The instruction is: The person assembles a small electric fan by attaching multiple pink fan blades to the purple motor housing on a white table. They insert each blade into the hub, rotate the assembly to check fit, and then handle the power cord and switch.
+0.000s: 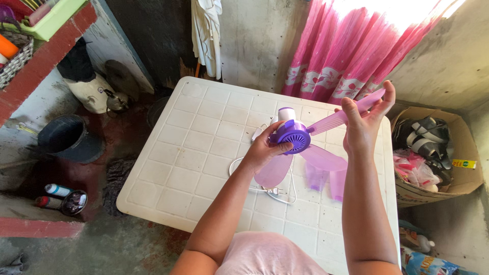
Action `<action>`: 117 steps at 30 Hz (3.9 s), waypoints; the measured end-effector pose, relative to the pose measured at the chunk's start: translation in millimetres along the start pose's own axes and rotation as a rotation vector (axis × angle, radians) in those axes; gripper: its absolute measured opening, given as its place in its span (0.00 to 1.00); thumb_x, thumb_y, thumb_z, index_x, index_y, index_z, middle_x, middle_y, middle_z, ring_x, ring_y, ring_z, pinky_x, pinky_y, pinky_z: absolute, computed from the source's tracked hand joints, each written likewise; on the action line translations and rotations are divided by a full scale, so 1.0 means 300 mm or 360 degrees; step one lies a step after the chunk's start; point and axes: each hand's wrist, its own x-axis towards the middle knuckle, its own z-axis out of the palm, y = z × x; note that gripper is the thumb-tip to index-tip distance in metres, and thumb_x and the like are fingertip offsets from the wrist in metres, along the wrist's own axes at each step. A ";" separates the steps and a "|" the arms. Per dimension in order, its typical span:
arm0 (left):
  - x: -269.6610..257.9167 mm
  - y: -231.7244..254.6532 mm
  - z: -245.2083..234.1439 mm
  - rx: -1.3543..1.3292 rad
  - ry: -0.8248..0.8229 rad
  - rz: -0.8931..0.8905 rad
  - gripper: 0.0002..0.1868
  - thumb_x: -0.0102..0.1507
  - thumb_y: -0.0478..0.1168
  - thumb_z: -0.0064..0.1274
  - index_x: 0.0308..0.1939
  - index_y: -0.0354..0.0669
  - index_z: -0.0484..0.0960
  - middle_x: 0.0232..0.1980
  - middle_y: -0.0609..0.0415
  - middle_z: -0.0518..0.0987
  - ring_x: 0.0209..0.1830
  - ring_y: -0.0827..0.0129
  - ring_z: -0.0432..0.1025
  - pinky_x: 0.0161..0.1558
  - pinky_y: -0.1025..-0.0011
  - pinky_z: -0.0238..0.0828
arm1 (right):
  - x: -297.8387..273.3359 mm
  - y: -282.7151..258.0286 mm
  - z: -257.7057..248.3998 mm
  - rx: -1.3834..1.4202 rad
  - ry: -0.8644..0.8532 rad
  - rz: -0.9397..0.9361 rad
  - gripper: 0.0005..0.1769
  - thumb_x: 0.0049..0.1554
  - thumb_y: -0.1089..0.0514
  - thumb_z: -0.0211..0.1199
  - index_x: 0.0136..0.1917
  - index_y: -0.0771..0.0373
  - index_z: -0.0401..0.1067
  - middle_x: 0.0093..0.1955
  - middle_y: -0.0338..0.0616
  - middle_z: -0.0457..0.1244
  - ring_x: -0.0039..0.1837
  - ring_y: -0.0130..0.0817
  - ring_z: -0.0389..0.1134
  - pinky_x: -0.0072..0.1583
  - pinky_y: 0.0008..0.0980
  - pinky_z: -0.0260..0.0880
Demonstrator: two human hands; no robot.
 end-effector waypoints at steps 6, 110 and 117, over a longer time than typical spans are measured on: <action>0.008 -0.003 -0.005 -0.0045 -0.0022 -0.0003 0.40 0.54 0.41 0.71 0.69 0.48 0.72 0.56 0.55 0.81 0.54 0.70 0.77 0.56 0.69 0.78 | -0.003 0.002 0.015 -0.0037 -0.0037 -0.0059 0.53 0.66 0.68 0.75 0.84 0.43 0.38 0.70 0.47 0.48 0.63 0.37 0.65 0.63 0.44 0.78; 0.082 0.098 0.011 0.1183 -0.0040 0.0012 0.47 0.47 0.56 0.73 0.69 0.55 0.74 0.60 0.50 0.82 0.63 0.62 0.74 0.62 0.64 0.70 | 0.064 -0.106 0.207 0.0422 -0.0176 0.0305 0.02 0.72 0.61 0.54 0.58 0.59 0.67 0.49 0.37 0.64 0.48 0.27 0.66 0.51 0.31 0.71; 0.075 0.114 0.013 0.1107 -0.0057 -0.0031 0.48 0.47 0.56 0.72 0.70 0.55 0.73 0.60 0.50 0.82 0.62 0.63 0.75 0.59 0.65 0.74 | 0.064 -0.074 0.205 0.0394 -0.0130 0.0395 0.04 0.71 0.62 0.54 0.58 0.58 0.68 0.48 0.37 0.65 0.47 0.26 0.66 0.51 0.31 0.72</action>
